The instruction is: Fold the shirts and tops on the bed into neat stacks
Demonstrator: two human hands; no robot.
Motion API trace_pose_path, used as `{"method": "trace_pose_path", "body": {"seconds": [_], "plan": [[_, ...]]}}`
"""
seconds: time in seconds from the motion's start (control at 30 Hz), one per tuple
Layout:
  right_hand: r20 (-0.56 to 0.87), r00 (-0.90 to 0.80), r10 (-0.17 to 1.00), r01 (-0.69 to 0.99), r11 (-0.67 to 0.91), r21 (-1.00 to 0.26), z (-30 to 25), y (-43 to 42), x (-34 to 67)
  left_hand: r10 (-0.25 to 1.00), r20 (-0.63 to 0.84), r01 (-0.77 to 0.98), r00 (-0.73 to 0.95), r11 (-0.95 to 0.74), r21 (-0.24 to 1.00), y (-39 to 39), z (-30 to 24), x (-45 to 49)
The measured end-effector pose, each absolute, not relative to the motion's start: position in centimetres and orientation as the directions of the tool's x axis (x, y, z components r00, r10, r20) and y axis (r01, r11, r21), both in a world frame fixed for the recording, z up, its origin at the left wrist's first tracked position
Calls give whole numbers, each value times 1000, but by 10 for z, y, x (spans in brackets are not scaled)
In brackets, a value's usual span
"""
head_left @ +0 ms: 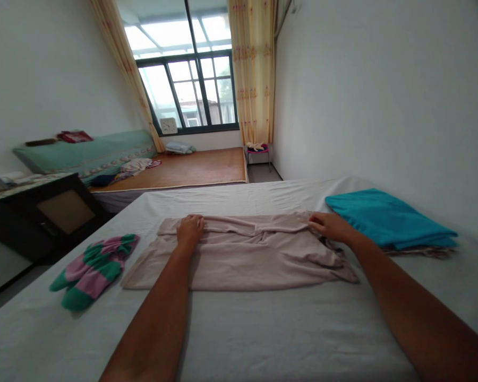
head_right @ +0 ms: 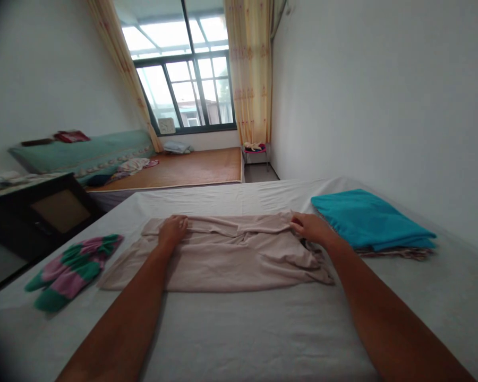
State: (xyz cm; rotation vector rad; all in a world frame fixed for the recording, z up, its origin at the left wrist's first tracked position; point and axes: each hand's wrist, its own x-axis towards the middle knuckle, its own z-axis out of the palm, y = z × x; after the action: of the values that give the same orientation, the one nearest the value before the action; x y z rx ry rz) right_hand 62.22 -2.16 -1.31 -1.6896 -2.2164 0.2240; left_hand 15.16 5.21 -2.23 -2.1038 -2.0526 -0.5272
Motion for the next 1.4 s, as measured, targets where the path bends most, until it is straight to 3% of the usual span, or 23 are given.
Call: {"method": "trace_pose_path", "body": {"seconds": [0.13, 0.23, 0.33, 0.47, 0.57, 0.67, 0.77, 0.87, 0.97, 1.03, 1.2, 1.4], "plan": [[-168, -143, 975, 920, 68, -385, -7, -26, 625, 898, 287, 902, 333, -393, 182, 27, -5, 224], [-161, -211, 964, 906, 132, -402, -9, -28, 619, 734, 169, 698, 658, -678, 229, 0, -5, 274], [-144, -344, 928, 842, 237, -484, -2, -34, 614, 606, 178, 553, 776, -788, 270, -19, -10, 297], [-153, -656, 739, 600, 386, -701, 23, -51, 609, 697, 184, 627, 693, -709, 321, -21, -11, 296], [-172, -719, 674, 511, 344, -788, 35, -61, 602, 790, 176, 696, 587, -604, 388, -20, -10, 294], [-236, -691, 684, 517, 238, -822, 31, -63, 594, 805, 135, 691, 578, -571, 444, -23, -12, 298], [-238, -667, 706, 537, 234, -811, 23, -57, 591, 809, 114, 682, 577, -554, 477, -26, -14, 306], [-83, -570, 817, 499, 264, -825, 20, -48, 599, 814, 167, 651, 556, -552, 521, -21, -11, 310], [114, -323, 939, 507, 274, -817, 16, -38, 609, 851, 320, 631, 415, -523, 573, -9, -8, 310], [182, -215, 959, 573, 275, -772, 10, -33, 612, 877, 339, 626, 341, -480, 615, 0, -10, 309], [149, -245, 958, 665, 278, -693, -13, -25, 604, 899, 193, 601, 393, -410, 686, 11, -29, 313], [136, -220, 966, 530, 235, -815, -11, -26, 610, 903, 244, 484, 354, -400, 779, 16, -33, 312]]}}
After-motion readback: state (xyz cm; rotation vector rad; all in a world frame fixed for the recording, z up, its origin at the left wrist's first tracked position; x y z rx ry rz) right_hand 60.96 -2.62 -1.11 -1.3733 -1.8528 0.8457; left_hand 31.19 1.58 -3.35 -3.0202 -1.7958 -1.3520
